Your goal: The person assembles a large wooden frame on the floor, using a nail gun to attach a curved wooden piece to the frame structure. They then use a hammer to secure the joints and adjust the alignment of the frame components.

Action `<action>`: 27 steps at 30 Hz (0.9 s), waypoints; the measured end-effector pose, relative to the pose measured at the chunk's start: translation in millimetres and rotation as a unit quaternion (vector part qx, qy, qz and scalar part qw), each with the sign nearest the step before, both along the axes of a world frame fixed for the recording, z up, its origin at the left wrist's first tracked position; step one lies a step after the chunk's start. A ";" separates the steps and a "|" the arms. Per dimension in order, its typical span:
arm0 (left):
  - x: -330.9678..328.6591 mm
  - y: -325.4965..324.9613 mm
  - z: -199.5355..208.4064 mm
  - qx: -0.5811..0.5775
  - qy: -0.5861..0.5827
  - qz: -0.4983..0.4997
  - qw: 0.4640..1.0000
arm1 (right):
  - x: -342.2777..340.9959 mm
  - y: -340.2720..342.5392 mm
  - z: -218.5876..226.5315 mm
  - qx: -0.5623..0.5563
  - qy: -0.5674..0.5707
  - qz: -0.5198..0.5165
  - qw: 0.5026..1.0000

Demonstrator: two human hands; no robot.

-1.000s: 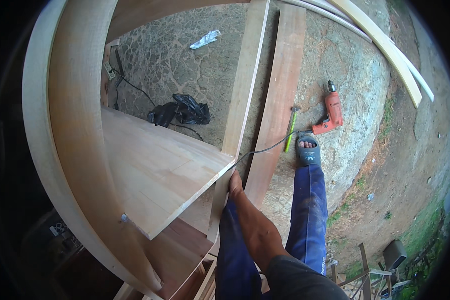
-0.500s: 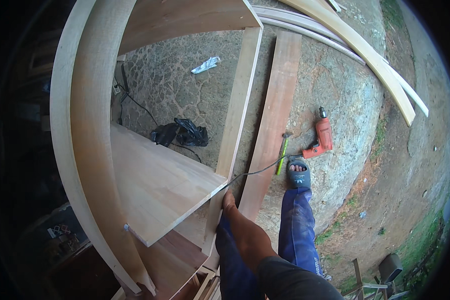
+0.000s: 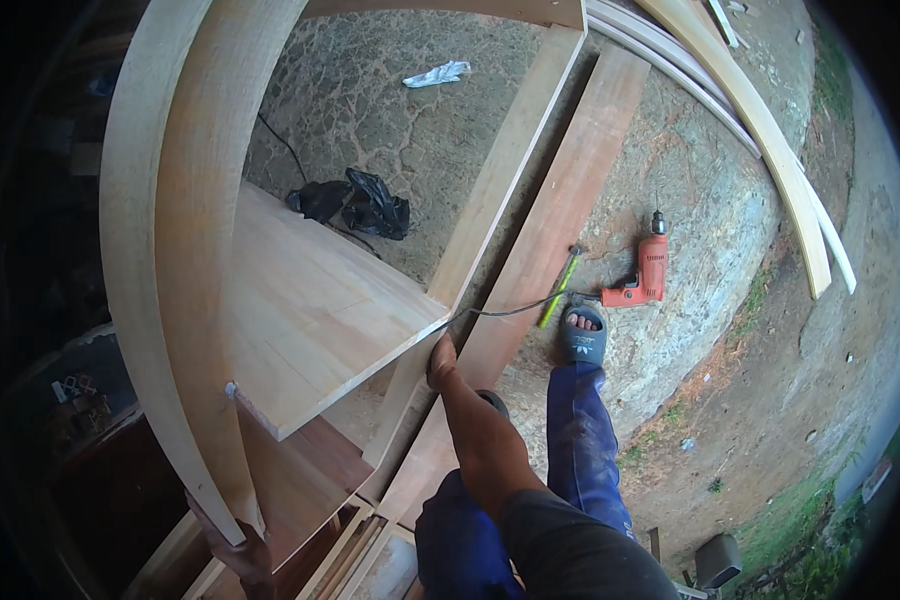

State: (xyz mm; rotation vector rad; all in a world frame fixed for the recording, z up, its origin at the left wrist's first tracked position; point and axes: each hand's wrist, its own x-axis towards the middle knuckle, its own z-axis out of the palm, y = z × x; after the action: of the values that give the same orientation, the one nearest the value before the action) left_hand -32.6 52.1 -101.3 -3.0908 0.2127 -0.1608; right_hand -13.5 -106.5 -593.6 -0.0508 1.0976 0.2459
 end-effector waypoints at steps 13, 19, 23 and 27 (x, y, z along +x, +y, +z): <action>-18.6 -12.5 -59.5 0.083 -0.041 0.022 0.995 | 1.8 -23.8 -60.8 0.049 -0.106 0.010 0.993; -41.5 -53.3 -45.4 0.074 -0.031 0.029 0.996 | -19.7 -64.6 -36.8 0.003 -0.096 0.025 0.995; -66.4 -88.6 -47.3 0.057 0.000 -0.018 0.998 | -45.3 -81.1 -48.0 0.009 -0.050 0.019 0.999; -93.9 -92.4 -49.3 0.119 0.044 -0.069 0.989 | -84.8 -80.1 -77.0 0.007 -0.050 0.019 0.999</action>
State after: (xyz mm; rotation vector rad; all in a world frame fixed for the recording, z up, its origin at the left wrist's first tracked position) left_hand -126.5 -40.3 -150.6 -2.8466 0.4176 -0.0015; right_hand -98.2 -186.6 -670.6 -0.0701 0.9967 0.2825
